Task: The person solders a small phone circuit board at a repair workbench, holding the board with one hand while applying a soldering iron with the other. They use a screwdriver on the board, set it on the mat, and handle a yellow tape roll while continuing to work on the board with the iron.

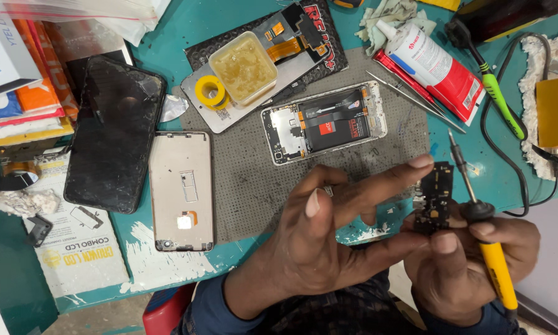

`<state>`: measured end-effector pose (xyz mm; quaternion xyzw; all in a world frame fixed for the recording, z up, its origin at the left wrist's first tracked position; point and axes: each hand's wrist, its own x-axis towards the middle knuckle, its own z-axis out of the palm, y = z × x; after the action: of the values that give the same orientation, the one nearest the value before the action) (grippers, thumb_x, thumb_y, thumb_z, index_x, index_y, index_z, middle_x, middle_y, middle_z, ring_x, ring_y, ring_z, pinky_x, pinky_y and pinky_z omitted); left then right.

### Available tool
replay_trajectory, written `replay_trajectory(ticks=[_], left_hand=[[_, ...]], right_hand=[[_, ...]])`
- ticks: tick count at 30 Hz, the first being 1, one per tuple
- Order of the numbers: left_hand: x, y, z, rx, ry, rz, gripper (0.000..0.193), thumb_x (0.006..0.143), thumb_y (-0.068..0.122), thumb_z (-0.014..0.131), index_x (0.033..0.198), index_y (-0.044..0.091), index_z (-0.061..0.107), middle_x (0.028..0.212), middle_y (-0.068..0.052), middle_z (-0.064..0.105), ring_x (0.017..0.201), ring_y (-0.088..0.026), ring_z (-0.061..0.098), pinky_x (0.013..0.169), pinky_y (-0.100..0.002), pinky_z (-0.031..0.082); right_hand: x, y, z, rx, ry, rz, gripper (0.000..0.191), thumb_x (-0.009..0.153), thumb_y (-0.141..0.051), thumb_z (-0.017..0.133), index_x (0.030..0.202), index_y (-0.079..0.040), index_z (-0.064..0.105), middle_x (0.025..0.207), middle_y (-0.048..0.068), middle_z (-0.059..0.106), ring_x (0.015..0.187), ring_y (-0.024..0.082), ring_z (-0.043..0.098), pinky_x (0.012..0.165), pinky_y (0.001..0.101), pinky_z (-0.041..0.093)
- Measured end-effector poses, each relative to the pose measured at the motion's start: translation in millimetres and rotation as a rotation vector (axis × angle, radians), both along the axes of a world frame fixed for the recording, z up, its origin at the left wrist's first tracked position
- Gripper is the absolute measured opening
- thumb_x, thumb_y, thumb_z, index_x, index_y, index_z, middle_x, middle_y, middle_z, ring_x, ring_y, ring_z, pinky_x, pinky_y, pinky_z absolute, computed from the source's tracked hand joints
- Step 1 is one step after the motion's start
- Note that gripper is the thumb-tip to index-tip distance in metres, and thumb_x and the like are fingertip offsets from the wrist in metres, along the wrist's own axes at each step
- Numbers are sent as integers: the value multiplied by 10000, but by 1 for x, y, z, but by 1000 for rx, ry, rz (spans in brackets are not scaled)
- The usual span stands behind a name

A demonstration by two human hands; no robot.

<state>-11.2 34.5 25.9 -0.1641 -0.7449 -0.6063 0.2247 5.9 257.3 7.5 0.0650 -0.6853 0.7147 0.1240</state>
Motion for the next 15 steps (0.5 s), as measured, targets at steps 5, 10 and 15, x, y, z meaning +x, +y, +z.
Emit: replay_trajectory(ticks=[5,10,15], left_hand=[[0,0,2,15,-2,9,1133,1106,309,778,1682,327,-197,1583,-63,573,861,-61,694,767,-199,432],[-1,-1,2,1,22,18,1132,1105,305,777,1679,311,-199,1575,-79,570,862,-67,691,766,-204,430],[0,1,1,5,16,24,1129,1110,312,773,1684,311,-199,1579,-64,572,867,-61,699,769,-197,432]], right_hand=[[-6,-6,4,-47,-29,43,288,1097,-16,719,1191,-72,452,978,188,697,821,251,753,845,362,668],[-5,-3,1,-77,-33,38,314,1058,-8,716,1213,-71,450,986,183,692,800,245,751,813,357,671],[-5,-4,-1,-83,-27,50,302,1071,16,718,1184,-68,451,969,194,701,821,265,758,838,377,675]])
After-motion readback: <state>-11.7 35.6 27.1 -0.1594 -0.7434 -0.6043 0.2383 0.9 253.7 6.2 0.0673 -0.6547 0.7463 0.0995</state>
